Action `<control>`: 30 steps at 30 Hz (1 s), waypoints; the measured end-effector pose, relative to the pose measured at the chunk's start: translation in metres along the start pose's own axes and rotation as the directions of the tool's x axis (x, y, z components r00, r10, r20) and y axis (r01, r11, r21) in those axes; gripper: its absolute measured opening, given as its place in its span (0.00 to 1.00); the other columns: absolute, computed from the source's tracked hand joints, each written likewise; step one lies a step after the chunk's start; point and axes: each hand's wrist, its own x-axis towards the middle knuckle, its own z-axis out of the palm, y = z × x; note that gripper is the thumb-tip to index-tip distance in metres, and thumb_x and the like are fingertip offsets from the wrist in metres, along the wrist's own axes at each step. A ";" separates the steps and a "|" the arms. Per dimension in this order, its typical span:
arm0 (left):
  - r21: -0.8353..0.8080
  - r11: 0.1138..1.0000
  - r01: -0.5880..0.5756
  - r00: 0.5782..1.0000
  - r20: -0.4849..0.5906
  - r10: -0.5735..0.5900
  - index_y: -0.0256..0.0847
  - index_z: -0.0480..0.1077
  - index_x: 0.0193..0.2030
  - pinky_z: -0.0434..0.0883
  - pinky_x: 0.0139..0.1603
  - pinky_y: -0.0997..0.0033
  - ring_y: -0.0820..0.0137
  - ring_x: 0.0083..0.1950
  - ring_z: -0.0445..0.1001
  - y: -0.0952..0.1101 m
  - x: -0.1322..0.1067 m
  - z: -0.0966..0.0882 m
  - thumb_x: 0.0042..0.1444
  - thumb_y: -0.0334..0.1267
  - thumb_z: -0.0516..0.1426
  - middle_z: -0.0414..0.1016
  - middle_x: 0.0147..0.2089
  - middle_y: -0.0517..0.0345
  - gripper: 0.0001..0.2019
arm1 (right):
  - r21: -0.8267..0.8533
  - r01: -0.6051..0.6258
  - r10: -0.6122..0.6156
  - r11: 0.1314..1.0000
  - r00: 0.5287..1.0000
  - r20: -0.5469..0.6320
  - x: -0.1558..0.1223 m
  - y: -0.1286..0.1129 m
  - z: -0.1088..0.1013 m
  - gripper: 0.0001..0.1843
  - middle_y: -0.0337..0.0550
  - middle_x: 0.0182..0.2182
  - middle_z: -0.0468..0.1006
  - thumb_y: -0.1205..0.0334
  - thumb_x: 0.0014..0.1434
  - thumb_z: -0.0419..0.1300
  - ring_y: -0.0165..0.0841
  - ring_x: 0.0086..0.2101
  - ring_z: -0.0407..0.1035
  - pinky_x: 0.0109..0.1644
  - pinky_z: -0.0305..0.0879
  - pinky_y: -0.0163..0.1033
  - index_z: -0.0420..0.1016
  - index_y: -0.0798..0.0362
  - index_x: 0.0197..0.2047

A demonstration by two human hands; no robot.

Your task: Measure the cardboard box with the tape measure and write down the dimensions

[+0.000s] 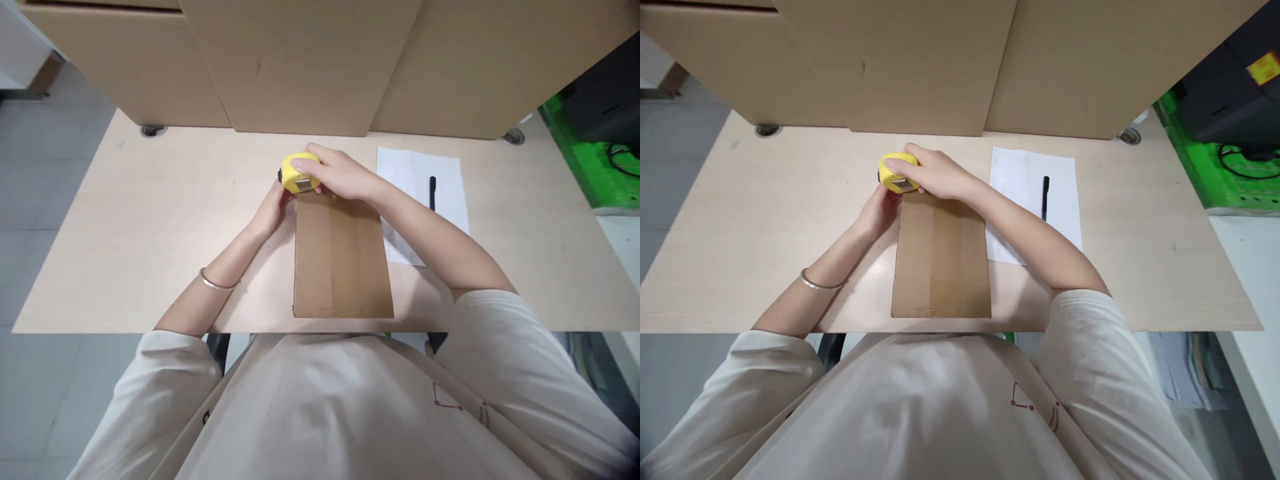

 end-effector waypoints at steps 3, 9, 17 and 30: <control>0.207 0.977 -0.052 0.978 -0.187 0.091 0.51 0.83 0.62 0.79 0.80 0.37 0.43 0.72 0.85 0.016 -0.038 -0.007 0.76 0.86 0.55 0.87 0.67 0.42 0.41 | 0.134 0.030 -0.024 0.991 0.999 -0.045 -0.003 0.009 -0.010 0.36 0.44 0.38 0.79 0.16 0.80 0.61 0.40 0.39 0.73 0.35 0.70 0.40 0.74 0.44 0.48; 0.577 0.703 -0.415 0.901 0.155 0.404 0.54 0.79 0.68 0.88 0.60 0.39 0.46 0.62 0.85 0.030 -0.165 -0.029 0.61 0.88 0.71 0.82 0.60 0.45 0.45 | 0.234 0.082 -0.003 0.969 0.947 -0.322 -0.019 0.044 -0.061 0.46 0.49 0.41 0.79 0.04 0.66 0.58 0.44 0.37 0.73 0.39 0.77 0.49 0.74 0.43 0.49; 0.730 0.485 -0.482 0.864 0.304 0.401 0.56 0.88 0.65 0.94 0.49 0.38 0.44 0.51 0.95 0.012 -0.221 -0.016 0.74 0.66 0.74 0.94 0.51 0.47 0.23 | 0.305 0.015 0.115 0.952 0.906 -0.406 -0.028 0.086 -0.068 0.46 0.48 0.34 0.79 0.03 0.67 0.57 0.46 0.33 0.75 0.27 0.65 0.47 0.80 0.40 0.48; 0.184 0.983 -0.015 0.933 -0.350 0.080 0.61 0.69 0.88 0.62 1.01 0.34 0.41 1.02 0.54 0.034 -0.136 -0.006 0.69 0.92 0.57 0.63 0.99 0.48 0.53 | 0.470 0.195 0.225 0.861 0.683 -0.695 -0.158 0.032 -0.061 0.25 0.49 0.42 0.84 0.29 0.71 0.70 0.39 0.28 0.64 0.29 0.63 0.47 0.87 0.43 0.47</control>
